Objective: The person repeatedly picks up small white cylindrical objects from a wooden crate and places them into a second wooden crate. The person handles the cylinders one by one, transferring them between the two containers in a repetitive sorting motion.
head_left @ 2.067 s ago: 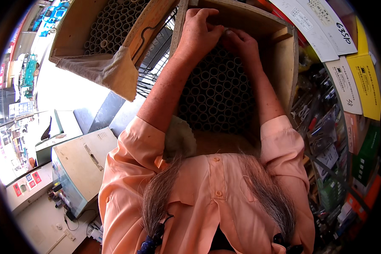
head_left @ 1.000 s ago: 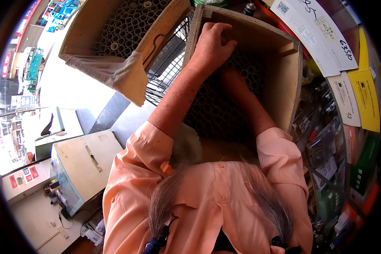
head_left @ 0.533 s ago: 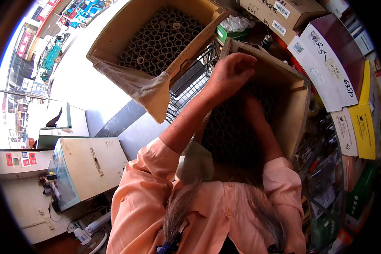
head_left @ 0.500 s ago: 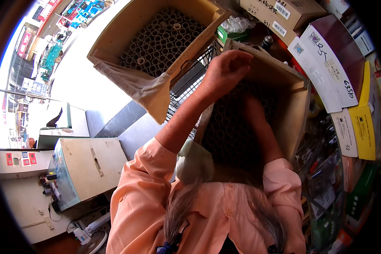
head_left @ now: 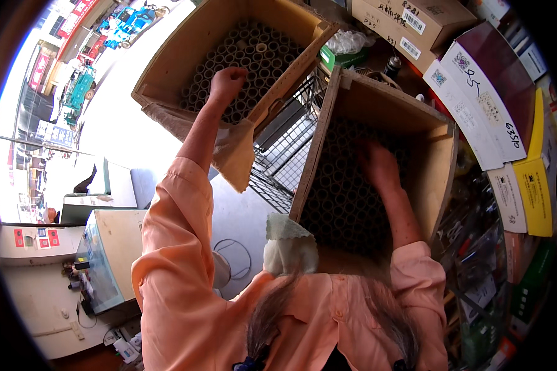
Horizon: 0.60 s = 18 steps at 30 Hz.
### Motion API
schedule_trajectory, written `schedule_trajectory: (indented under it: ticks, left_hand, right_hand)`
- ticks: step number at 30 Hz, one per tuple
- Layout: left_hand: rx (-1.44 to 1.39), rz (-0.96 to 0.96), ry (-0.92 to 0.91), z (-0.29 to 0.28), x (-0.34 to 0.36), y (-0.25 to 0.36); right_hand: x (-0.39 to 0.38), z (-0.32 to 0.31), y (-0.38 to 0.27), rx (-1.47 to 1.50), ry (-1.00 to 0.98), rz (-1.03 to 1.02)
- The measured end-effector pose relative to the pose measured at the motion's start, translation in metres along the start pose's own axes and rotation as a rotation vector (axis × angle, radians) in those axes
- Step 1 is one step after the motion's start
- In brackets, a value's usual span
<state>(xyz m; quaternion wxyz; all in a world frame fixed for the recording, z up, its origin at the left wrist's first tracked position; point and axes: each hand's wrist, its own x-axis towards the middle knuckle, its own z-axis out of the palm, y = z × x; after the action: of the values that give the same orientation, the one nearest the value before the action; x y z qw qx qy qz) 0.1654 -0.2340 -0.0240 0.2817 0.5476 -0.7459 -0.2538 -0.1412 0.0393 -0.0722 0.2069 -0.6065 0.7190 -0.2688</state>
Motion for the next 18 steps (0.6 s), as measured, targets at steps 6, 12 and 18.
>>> schedule_trajectory:
  ticks: [6,12,18]
  left_hand:
    - [0.235,0.004,-0.095,0.027,0.019,-0.046]
    - [0.513,-0.056,-0.247,0.041,0.012,-0.012]
    - [0.591,-0.01,-0.223,0.043,0.012,-0.019]
  right_hand:
    - [0.002,-0.002,0.003,-0.017,0.008,-0.009]
    - [0.001,-0.003,0.01,-0.034,0.05,-0.054]
    - [0.001,-0.009,0.003,-0.019,0.058,-0.077]
